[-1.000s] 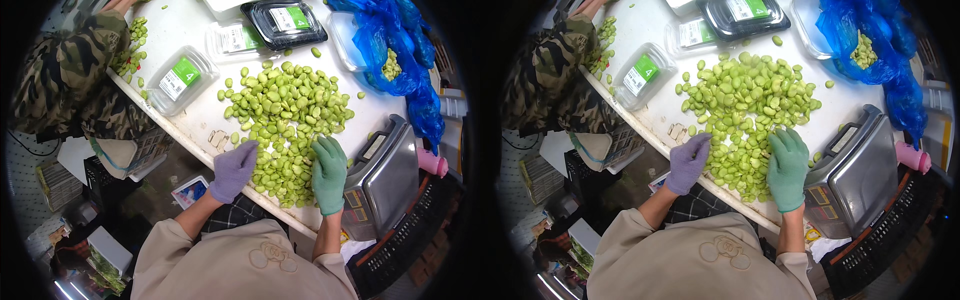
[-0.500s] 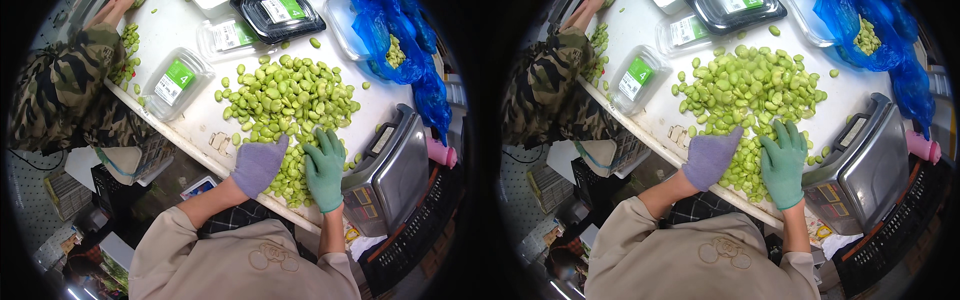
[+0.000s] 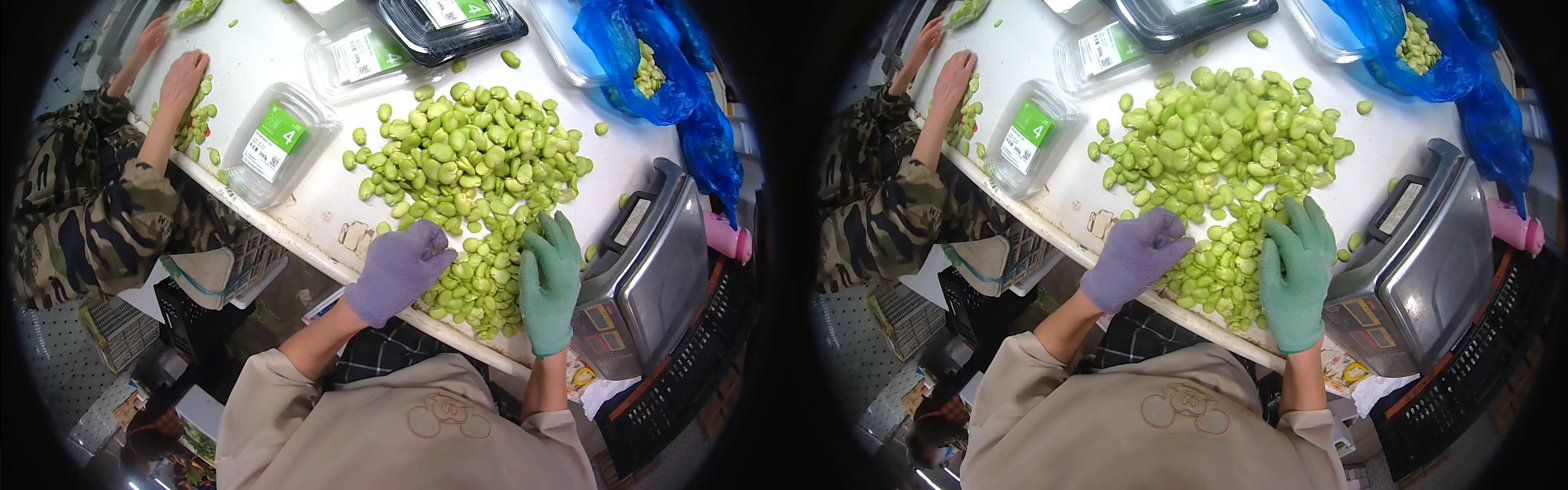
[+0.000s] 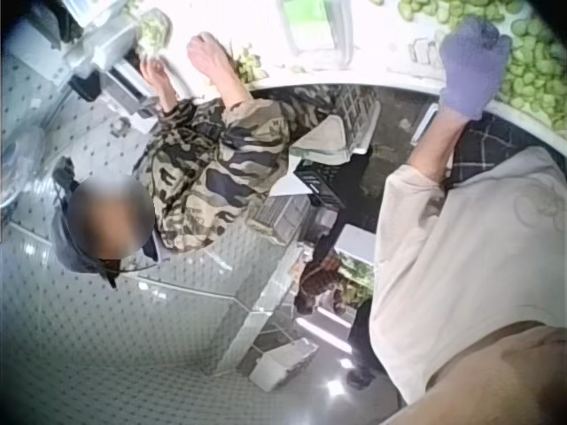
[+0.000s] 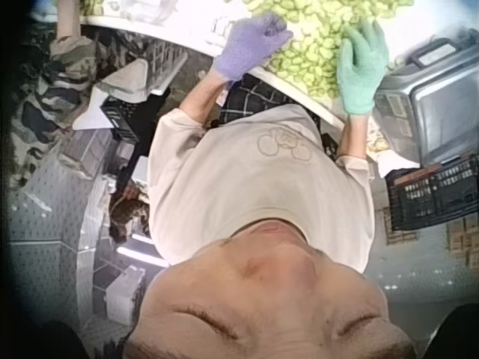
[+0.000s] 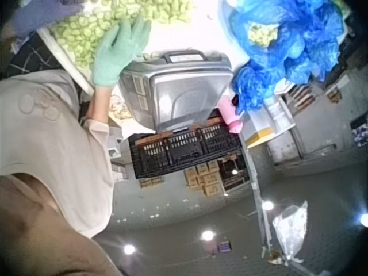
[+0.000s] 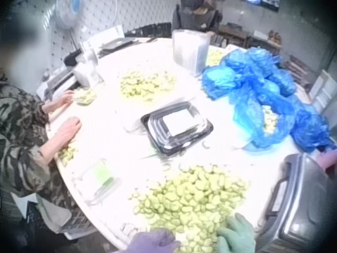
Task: The person sorts a large pile of edamame beans on a white countertop, picking individual beans and placing them into clear plastic containers. Another person in a camouflage jacket also sorts edamame into containers nearby. The camera wearer uses both hands to handle the beans and occasionally moves containers on the table.
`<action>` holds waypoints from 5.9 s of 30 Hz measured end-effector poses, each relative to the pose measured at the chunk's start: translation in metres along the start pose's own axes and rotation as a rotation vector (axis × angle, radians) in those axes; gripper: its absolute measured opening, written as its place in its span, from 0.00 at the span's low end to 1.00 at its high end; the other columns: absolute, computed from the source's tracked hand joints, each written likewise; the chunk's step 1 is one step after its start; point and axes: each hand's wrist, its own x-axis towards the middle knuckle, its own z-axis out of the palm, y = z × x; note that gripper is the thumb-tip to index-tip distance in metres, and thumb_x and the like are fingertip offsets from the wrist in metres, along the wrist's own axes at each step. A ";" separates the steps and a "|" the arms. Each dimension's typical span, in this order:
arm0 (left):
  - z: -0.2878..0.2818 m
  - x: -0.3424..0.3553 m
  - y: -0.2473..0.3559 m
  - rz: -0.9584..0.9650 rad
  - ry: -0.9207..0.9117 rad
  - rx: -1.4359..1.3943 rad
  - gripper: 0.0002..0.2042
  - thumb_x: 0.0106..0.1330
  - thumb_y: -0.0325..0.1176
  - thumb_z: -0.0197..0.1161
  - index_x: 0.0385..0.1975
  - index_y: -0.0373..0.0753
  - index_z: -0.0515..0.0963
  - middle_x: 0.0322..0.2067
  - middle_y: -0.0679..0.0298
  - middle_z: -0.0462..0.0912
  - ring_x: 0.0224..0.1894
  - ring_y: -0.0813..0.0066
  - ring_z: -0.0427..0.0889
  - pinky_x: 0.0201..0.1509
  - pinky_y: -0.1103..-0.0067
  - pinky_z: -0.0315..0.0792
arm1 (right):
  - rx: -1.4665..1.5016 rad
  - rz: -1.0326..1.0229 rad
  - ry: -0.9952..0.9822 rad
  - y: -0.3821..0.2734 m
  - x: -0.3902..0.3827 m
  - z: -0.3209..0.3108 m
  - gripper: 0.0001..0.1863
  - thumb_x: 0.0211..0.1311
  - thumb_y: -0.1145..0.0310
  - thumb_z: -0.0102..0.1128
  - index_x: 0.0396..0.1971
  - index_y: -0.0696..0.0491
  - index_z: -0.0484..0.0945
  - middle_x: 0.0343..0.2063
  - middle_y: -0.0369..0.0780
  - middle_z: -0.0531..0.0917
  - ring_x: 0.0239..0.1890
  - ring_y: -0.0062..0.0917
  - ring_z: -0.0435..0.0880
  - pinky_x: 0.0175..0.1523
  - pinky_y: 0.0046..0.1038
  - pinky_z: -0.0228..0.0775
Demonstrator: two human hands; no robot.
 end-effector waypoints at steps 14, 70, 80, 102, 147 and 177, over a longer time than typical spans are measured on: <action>-0.036 -0.034 -0.028 -0.257 -0.002 -1.261 0.09 0.61 0.36 0.57 0.32 0.37 0.71 0.31 0.52 0.77 0.30 0.69 0.75 0.32 0.79 0.68 | -0.087 -0.512 -0.294 -0.048 0.050 0.036 0.21 0.52 0.76 0.61 0.49 0.54 0.79 0.54 0.45 0.78 0.59 0.43 0.73 0.64 0.44 0.62; 0.009 0.004 0.014 0.127 0.179 0.453 0.05 0.66 0.35 0.62 0.36 0.42 0.77 0.17 0.58 0.78 0.20 0.59 0.80 0.23 0.66 0.71 | -0.086 -0.201 -0.239 0.003 -0.019 -0.008 0.17 0.52 0.77 0.63 0.44 0.53 0.78 0.50 0.42 0.78 0.57 0.42 0.73 0.67 0.50 0.55; 0.021 -0.004 0.002 0.178 0.077 0.377 0.04 0.66 0.35 0.63 0.32 0.43 0.79 0.18 0.58 0.79 0.22 0.56 0.81 0.24 0.66 0.71 | -0.158 -0.330 -0.236 -0.017 0.028 0.015 0.20 0.48 0.76 0.62 0.45 0.53 0.80 0.49 0.40 0.78 0.54 0.38 0.75 0.67 0.49 0.56; 0.014 0.005 0.006 0.201 0.132 0.376 0.03 0.64 0.33 0.64 0.34 0.44 0.79 0.17 0.60 0.78 0.20 0.60 0.81 0.23 0.68 0.71 | -0.147 -0.141 -0.210 0.006 -0.013 -0.006 0.18 0.52 0.76 0.63 0.45 0.51 0.78 0.45 0.39 0.78 0.53 0.38 0.75 0.68 0.51 0.54; 0.021 0.024 0.008 0.152 0.219 0.383 0.14 0.65 0.36 0.64 0.49 0.43 0.76 0.16 0.60 0.78 0.19 0.59 0.81 0.23 0.67 0.72 | -0.134 -0.112 -0.077 -0.009 0.038 0.025 0.16 0.57 0.74 0.59 0.47 0.56 0.77 0.45 0.45 0.79 0.50 0.42 0.75 0.63 0.44 0.61; 0.008 0.019 -0.011 0.086 0.325 0.347 0.17 0.63 0.37 0.69 0.50 0.43 0.77 0.17 0.60 0.79 0.20 0.61 0.81 0.23 0.69 0.71 | -0.220 -0.317 -0.244 -0.025 0.047 0.029 0.17 0.52 0.76 0.61 0.45 0.54 0.78 0.39 0.41 0.79 0.50 0.38 0.75 0.66 0.49 0.58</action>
